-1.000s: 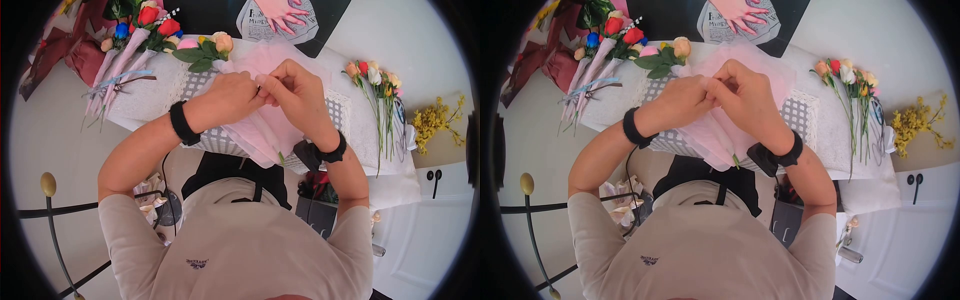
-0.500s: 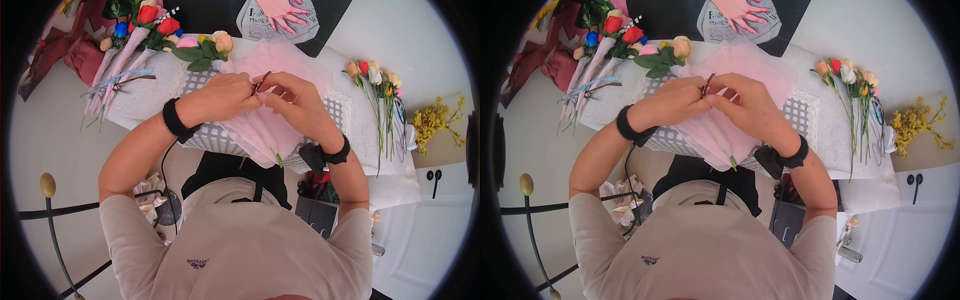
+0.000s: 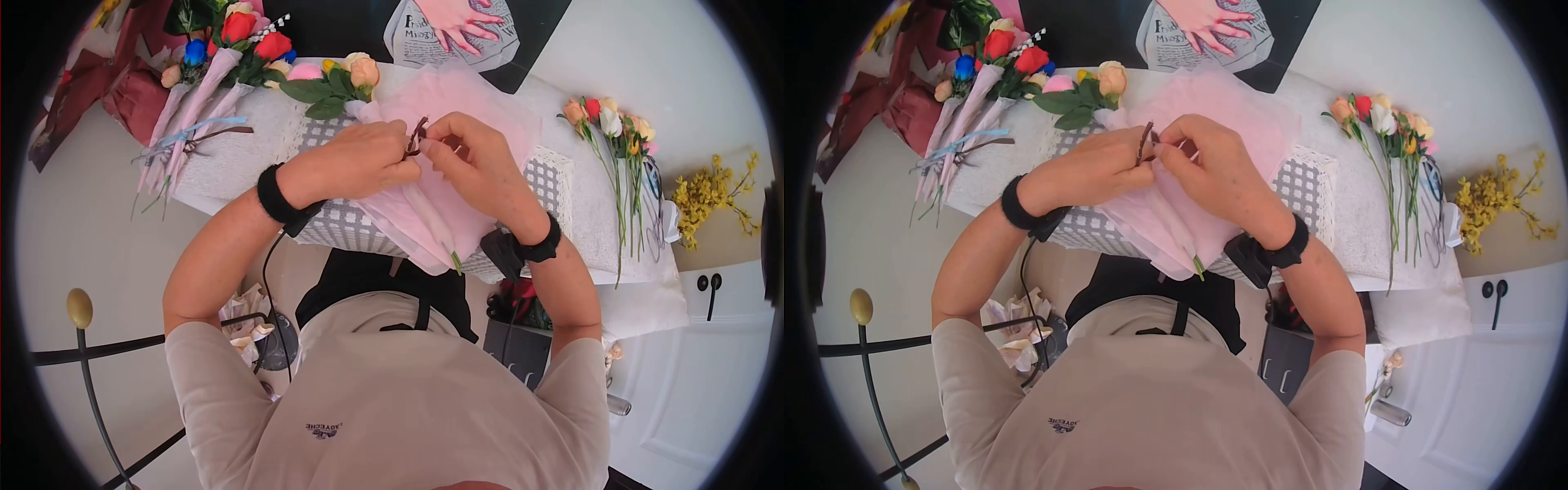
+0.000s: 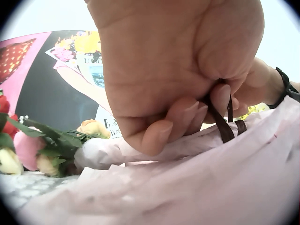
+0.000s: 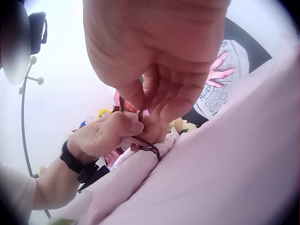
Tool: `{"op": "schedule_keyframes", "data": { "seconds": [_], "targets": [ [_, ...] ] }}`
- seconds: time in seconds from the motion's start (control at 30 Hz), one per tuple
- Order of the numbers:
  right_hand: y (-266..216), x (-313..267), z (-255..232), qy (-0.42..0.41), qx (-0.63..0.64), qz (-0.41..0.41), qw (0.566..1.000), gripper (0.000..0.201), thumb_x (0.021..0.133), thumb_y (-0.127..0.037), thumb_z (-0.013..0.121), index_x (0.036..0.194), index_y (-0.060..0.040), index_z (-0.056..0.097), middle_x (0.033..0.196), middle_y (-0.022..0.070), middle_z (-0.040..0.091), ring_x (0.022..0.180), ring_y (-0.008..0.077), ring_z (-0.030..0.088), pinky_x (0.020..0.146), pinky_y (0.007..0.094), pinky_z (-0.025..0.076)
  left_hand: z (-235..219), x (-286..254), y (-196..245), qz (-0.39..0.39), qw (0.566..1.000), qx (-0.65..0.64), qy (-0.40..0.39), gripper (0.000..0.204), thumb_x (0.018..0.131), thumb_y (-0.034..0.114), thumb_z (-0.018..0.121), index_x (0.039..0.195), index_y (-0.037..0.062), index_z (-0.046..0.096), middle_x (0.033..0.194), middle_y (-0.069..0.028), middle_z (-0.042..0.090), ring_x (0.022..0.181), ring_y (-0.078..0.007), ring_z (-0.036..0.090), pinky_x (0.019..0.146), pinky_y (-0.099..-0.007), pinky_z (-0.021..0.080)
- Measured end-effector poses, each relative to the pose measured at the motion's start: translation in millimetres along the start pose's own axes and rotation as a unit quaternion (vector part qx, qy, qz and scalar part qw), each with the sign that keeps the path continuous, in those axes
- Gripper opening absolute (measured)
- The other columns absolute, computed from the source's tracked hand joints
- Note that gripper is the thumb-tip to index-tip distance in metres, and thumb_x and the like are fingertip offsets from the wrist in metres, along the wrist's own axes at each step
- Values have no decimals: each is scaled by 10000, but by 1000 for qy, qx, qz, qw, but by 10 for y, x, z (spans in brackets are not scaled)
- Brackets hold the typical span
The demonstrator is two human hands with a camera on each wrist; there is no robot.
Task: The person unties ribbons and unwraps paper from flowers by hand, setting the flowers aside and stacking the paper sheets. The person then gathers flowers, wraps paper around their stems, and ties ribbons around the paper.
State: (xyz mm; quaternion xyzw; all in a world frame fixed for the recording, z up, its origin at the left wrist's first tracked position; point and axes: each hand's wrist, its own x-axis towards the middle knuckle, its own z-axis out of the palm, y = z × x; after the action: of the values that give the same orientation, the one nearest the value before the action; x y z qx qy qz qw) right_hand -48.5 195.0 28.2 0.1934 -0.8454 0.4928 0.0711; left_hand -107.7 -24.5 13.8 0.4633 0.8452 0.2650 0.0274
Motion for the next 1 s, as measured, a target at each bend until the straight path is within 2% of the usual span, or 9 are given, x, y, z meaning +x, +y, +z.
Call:
{"op": "schedule_keyframes", "data": {
  "seconds": [0.17, 0.23, 0.37, 0.43, 0.47, 0.53, 0.57, 0.63, 1.0],
  "targets": [
    [100, -14, -13, 35, -20, 50, 998, 139, 904, -112, 684, 949, 20, 690, 842, 131, 715, 703, 202, 658, 690, 333, 548, -53, -39, 59, -63, 990, -121, 25, 415, 1001, 355, 527, 956, -42, 638, 967, -239, 674, 937, -428, 660, 821, -497, 497],
    [72, -61, -35, -22, -65, 40, 997, 152, 890, -120, 672, 932, 25, 688, 788, 132, 707, 692, 219, 668, 686, 344, 550, -75, -40, 77, -84, 990, -111, 18, 402, 1004, 351, 526, 959, -31, 643, 954, -233, 686, 939, -428, 667, 823, -495, 502],
    [21, -152, -7, -31, -93, 54, 994, 169, 872, -92, 687, 1000, 18, 690, 885, 141, 720, 695, 231, 685, 693, 363, 559, -60, -47, 40, -96, 992, -84, 22, 383, 1006, 342, 532, 964, -18, 656, 918, -222, 709, 927, -424, 686, 823, -496, 510],
    [-3, -180, 27, 62, -102, -12, 993, 261, 845, -63, 712, 1100, -15, 686, 1067, 149, 715, 824, 281, 707, 758, 385, 571, -68, -32, 27, -96, 991, -95, 13, 388, 1006, 346, 536, 964, -19, 662, 911, -215, 711, 928, -418, 691, 823, -491, 513],
    [-28, -171, 31, 62, -102, -12, 993, 261, 845, -63, 712, 1100, -15, 686, 1067, 149, 715, 824, 281, 707, 758, 385, 571, -73, -21, 24, -95, 990, -105, 3, 393, 1007, 350, 541, 963, -20, 668, 904, -208, 714, 930, -413, 696, 824, -486, 516],
    [-112, -144, 34, 122, -187, -199, 954, 368, 814, -49, 748, 1173, -46, 671, 1204, 148, 676, 976, 329, 686, 836, 401, 570, -69, -13, 24, -102, 988, -112, 1, 395, 1007, 359, 546, 970, -12, 676, 905, -201, 719, 931, -404, 701, 822, -482, 518],
    [-149, -140, 51, 122, -186, -199, 954, 368, 814, -49, 748, 1173, -46, 671, 1204, 148, 676, 976, 329, 686, 836, 401, 570, -66, -12, 26, -108, 987, -120, 0, 396, 1007, 367, 550, 976, -4, 685, 906, -195, 724, 933, -396, 705, 820, -478, 521],
    [-214, -143, 103, 100, -193, -284, 934, 381, 799, -55, 765, 1167, -51, 671, 1215, 147, 668, 1078, 366, 648, 887, 415, 560, -107, 1, 79, -116, 986, -122, -11, 400, 1012, 377, 547, 983, 7, 694, 908, -189, 728, 934, -391, 708, 821, -474, 523],
    [-86, -136, 278, 78, -72, -159, 982, 311, 901, -25, 761, 1195, -31, 660, 978, 132, 709, 830, 268, 716, 738, 357, 574, 80, 33, -181, -91, 982, -167, -15, 434, 1050, 390, 486, 1004, 14, 698, 906, -170, 731, 924, -364, 706, 815, -451, 527]
  ]
}}
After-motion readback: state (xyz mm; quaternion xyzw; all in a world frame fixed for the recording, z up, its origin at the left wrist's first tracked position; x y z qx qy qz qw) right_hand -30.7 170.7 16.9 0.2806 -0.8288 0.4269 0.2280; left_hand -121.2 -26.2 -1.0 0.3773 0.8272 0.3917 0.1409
